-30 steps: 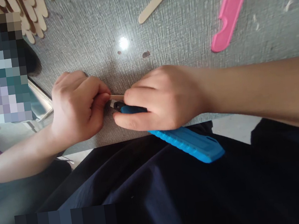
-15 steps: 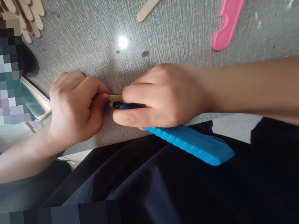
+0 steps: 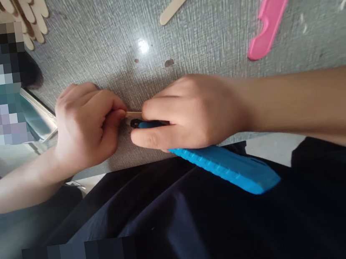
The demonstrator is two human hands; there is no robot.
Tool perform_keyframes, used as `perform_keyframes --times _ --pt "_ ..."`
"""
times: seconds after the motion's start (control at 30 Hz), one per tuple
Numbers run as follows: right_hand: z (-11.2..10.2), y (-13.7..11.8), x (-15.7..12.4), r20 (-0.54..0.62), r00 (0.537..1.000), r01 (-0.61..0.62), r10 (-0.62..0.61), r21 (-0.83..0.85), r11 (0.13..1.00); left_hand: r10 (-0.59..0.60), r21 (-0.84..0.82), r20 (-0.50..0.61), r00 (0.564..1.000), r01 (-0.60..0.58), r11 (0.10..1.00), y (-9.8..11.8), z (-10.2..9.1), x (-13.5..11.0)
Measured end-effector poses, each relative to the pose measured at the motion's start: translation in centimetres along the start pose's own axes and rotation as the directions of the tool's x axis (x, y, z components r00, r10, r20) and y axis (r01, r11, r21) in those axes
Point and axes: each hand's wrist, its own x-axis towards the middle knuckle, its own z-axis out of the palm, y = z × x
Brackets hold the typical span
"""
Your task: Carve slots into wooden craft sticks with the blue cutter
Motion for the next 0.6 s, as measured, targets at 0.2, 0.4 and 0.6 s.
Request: perform_keyframes --times 0.2,0.4,0.6 --pt "0.8 0.1 -0.5 -0.027 1.000 -0.010 0.012 0.066 0.998 0.003 -0.001 -0.020 1.000 -0.003 1.000 0.2 0.0 0.0" --pt "0.7 0.0 -0.1 0.023 1.000 -0.017 0.015 0.049 0.999 0.003 0.009 -0.024 1.000 -0.003 1.000 0.4 -0.2 0.3" --pt "1.3 0.1 -0.6 -0.027 0.999 -0.023 0.025 0.066 0.998 -0.025 0.012 0.000 1.000 0.025 1.000 0.2 0.2 0.1"
